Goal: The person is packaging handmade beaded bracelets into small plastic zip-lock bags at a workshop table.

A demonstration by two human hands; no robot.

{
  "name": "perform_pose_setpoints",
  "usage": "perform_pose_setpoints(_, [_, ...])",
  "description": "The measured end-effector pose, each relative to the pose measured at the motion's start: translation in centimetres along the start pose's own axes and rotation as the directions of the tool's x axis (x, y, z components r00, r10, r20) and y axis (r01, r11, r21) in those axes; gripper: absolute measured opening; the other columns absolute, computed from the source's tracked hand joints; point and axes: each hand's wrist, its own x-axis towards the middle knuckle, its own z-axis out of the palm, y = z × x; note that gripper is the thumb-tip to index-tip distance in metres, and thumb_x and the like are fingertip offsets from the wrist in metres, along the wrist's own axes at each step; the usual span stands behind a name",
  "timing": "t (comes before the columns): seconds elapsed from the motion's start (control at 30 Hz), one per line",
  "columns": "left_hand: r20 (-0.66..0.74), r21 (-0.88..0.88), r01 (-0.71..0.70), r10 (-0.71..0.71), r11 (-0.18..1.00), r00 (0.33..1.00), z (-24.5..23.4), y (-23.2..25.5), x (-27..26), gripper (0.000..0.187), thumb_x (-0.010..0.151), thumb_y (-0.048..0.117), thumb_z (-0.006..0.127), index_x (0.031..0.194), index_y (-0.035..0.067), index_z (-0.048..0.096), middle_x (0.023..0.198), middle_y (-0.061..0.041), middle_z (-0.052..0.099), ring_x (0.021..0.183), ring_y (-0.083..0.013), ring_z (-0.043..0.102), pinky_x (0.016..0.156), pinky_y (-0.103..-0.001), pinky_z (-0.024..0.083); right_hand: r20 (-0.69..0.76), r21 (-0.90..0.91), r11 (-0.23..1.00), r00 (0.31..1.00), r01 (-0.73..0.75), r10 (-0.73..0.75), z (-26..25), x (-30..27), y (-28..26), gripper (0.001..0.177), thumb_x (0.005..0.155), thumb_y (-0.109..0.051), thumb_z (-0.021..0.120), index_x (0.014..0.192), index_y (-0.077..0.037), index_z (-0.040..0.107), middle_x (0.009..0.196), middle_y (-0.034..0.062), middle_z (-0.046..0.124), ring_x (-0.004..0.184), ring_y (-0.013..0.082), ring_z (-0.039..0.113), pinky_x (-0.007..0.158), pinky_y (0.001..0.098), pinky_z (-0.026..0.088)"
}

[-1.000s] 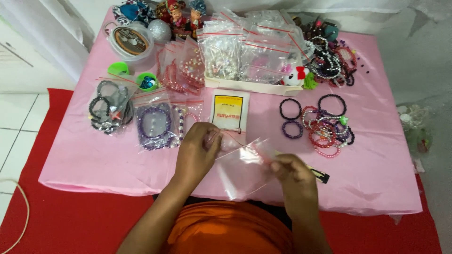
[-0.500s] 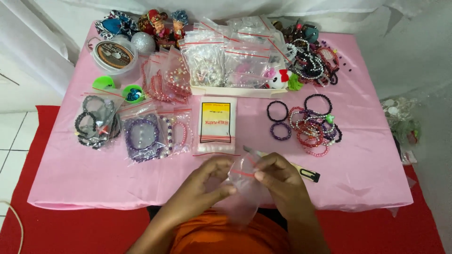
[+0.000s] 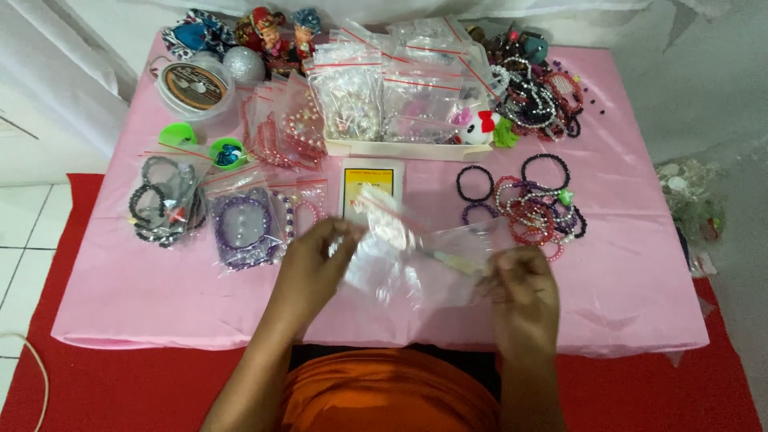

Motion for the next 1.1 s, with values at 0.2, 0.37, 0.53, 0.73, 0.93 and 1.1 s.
perform_pose_setpoints(0.2, [-0.263,0.533,-0.133,0.313,0.835,0.913,2.1,-3.6,4.5,0.033,0.101,0.028,0.054,0.131,0.013,0.054,0.123,-0.009,0.066,0.102,-0.0354,0.066,0.058,-0.054,0.053,0.023,0.093,0.991,0.995,-0.1,0.098,-2.4,0.4,0.8,0.008,0.1,-0.015,0.066,0.096,-0.01,0.06,0.078,0.004,0.062,0.061,0.0138,0.053,0.06,0.0259,0.044])
perform_pose_setpoints(0.37, [-0.274,0.711,-0.288,0.63,0.641,0.726,2.3,-4.5,3.8,0.048,0.096,0.019,0.067,0.138,0.004,0.051,0.136,-0.02,0.052,0.118,-0.0408,0.057,0.089,-0.051,0.051,0.057,0.164,0.983,0.995,-0.088,0.08,-1.9,0.5,1.2,0.008,0.101,-0.014,0.066,0.102,-0.007,0.063,0.088,0.0075,0.067,0.071,0.0189,0.063,0.066,0.0303,0.053])
perform_pose_setpoints(0.53, [-0.138,0.396,-0.522,0.611,0.755,0.78,3.3,-1.4,-2.2,0.033,0.099,0.019,0.059,0.127,0.003,0.054,0.12,-0.02,0.061,0.104,-0.035,0.06,0.083,-0.047,0.051,0.091,0.042,0.998,0.995,-0.038,0.034,1.0,-2.1,-0.1,0.013,0.1,-0.002,0.058,0.112,-0.007,0.063,0.095,0.0098,0.069,0.079,0.0234,0.064,0.075,0.0374,0.056])
perform_pose_setpoints(0.73, [0.145,0.01,-0.495,0.488,0.869,0.861,6.2,-2.7,-6.8,0.028,0.094,0.033,0.069,0.111,0.013,0.059,0.107,-0.002,0.068,0.096,-0.0184,0.069,0.077,-0.031,0.052,0.275,-0.54,0.725,0.904,0.428,-0.329,4.5,-6.2,2.8,0.045,0.091,-0.049,0.064,0.095,-0.005,0.068,0.107,0.0075,0.061,0.099,0.021,0.062,0.084,0.0316,0.054])
perform_pose_setpoints(0.93, [0.089,0.004,-0.277,0.276,0.961,0.957,7.0,-4.1,-5.1,0.025,0.097,0.039,0.062,0.1,0.015,0.056,0.093,0.001,0.062,0.084,-0.0146,0.064,0.073,-0.03,0.053,0.401,-0.697,0.389,0.776,0.603,-0.486,5.0,-5.3,4.2,0.019,0.097,-0.015,0.061,0.083,-0.004,0.067,0.09,0.009,0.06,0.085,0.0263,0.057,0.076,0.0364,0.048])
perform_pose_setpoints(1.1, [0.071,-0.046,-0.27,0.273,0.962,0.959,6.8,-4.0,-5.2,0.019,0.101,0.028,0.053,0.095,0.012,0.062,0.092,-0.003,0.065,0.08,-0.0154,0.064,0.07,-0.03,0.052,0.538,-0.658,0.3,0.71,0.69,-0.455,4.7,-4.8,4.0,0.017,0.093,-0.006,0.068,0.11,-0.005,0.07,0.101,0.0086,0.061,0.09,0.0265,0.06,0.082,0.0386,0.052])
